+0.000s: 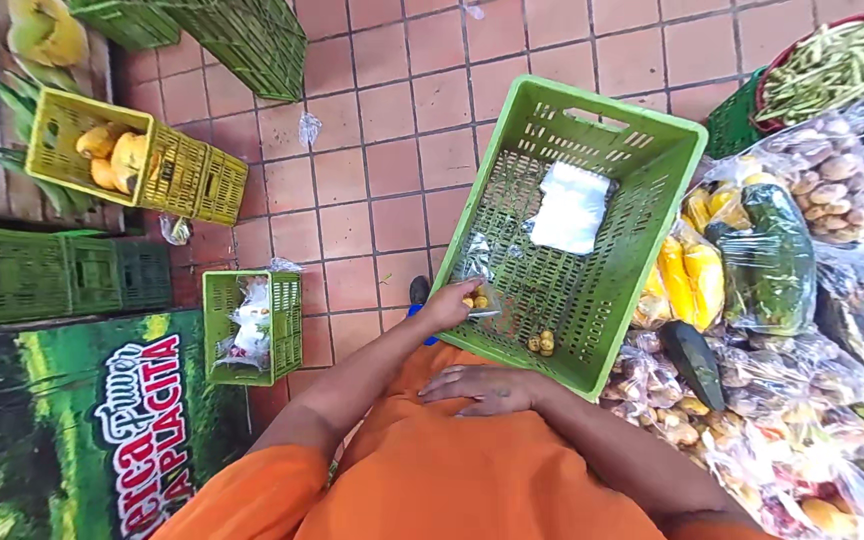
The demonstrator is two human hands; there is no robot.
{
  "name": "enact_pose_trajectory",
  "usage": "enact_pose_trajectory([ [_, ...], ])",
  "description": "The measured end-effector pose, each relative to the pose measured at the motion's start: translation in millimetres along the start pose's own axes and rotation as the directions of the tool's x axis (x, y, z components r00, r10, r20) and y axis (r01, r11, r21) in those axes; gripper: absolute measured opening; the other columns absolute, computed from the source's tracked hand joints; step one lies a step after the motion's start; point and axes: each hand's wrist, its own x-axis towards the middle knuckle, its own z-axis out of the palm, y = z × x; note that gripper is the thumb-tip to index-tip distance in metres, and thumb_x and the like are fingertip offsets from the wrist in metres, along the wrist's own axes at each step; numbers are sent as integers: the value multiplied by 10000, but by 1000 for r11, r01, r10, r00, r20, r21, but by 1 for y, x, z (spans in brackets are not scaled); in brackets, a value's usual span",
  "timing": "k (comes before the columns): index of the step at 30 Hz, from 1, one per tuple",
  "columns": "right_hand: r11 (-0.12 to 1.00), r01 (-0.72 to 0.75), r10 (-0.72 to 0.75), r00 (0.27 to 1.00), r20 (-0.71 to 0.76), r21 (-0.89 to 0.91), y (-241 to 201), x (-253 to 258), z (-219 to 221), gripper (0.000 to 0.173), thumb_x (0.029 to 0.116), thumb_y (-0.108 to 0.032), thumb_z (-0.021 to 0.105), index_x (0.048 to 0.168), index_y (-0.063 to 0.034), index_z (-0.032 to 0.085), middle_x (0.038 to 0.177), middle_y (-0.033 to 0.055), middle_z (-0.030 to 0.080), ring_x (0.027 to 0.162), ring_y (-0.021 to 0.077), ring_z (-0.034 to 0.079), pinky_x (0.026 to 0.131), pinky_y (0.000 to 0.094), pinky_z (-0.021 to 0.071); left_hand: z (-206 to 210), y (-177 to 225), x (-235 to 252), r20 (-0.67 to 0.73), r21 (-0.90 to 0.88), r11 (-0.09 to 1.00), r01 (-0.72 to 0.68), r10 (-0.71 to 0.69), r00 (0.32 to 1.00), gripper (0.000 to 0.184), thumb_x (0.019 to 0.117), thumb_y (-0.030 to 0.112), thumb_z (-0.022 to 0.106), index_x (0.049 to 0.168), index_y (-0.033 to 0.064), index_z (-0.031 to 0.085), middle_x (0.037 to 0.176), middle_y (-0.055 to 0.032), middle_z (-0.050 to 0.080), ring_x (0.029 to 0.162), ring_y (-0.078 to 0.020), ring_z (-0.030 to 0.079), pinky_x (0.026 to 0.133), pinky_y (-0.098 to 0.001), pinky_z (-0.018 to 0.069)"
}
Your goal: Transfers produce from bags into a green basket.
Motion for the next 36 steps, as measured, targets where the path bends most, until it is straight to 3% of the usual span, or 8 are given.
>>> enact_pose_trajectory([
  [3, 999, -39, 39, 999, -25, -1, -3, -15, 2, 426, 1063, -283, 521, 1433, -85, 593, 1506, 105, 550, 1443, 265, 458, 1231, 441, 317, -2, -3, -4, -23, -36, 999, -19, 19, 1000, 688, 908, -32, 531, 1569, 132, 432, 1644, -22, 383, 1475, -173, 424, 1214, -441, 368],
  [8, 993, -119, 113, 978, -175, -22, -3, -62, 18, 724, 1056, -623, 260, 1521, -124, 500, 1612, 86, 426, 1533, 256, 314, 1273, 478, 236, -2, -3, -5, -35, -32, 999, -1, 0, 999, 715, 907, -36, 520, 1587, 155, 406, 1633, -14, 403, 1461, -171, 443, 1203, -442, 385],
  [15, 925, -374, 365, 828, -425, 66, 3, -136, 65, 855, 1009, -739, 202, 1585, -138, 399, 1654, 69, 358, 1534, 214, 316, 1261, 494, 277, -9, -8, -9, -75, -62, 998, 26, -30, 997, 699, 916, -16, 514, 1584, 165, 413, 1610, -22, 438, 1451, -169, 455, 1202, -439, 387],
  [18, 779, -618, 425, 641, -639, -102, 20, -166, 40, 493, 1063, -483, 464, 1350, -140, 670, 1367, 54, 665, 1305, 203, 594, 1131, 472, 462, -7, -5, -7, -83, -57, 998, 24, -28, 996, 691, 923, -5, 527, 1581, 177, 421, 1569, -52, 491, 1421, -187, 495, 1187, -457, 410],
  [21, 634, -773, 500, 381, -778, 29, 64, -180, -8, 451, 1048, -398, 517, 1318, -70, 667, 1298, 147, 671, 1220, 260, 633, 1079, 469, 494, -8, -5, -6, -73, -60, 998, 32, -36, 997, 685, 936, 12, 535, 1587, 186, 410, 1583, -46, 473, 1428, -180, 485, 1193, -444, 401],
  [28, 47, -998, 943, 62, -326, -52, 200, -159, -19, 605, 900, -486, 686, 1378, -120, 624, 1416, 274, 556, 1309, 484, 532, 1024, 720, 439, -2, -4, -1, -62, -7, 998, 57, -57, 996, 693, 929, 13, 513, 1588, 199, 409, 1598, -8, 456, 1442, -147, 464, 1201, -419, 389],
  [31, -15, -999, 935, 2, -356, -46, 206, -148, -2, 673, 890, -497, 700, 1420, -99, 581, 1499, 308, 447, 1324, 518, 494, 1005, 723, 449, -1, -3, -1, -86, -17, 998, 63, -64, 994, 702, 922, -5, 515, 1586, 201, 412, 1609, -3, 440, 1447, -150, 458, 1201, -420, 389],
  [36, -66, -996, 932, -84, -353, 65, 211, -142, 2, 729, 861, -502, 718, 1434, -83, 556, 1460, 298, 500, 1340, 493, 496, 1019, 686, 462, 2, -11, -11, -126, -85, 994, 71, -81, 989, 723, 922, -4, 534, 1597, 210, 390, 1610, -15, 439, 1448, -147, 456, 1200, -415, 390],
])
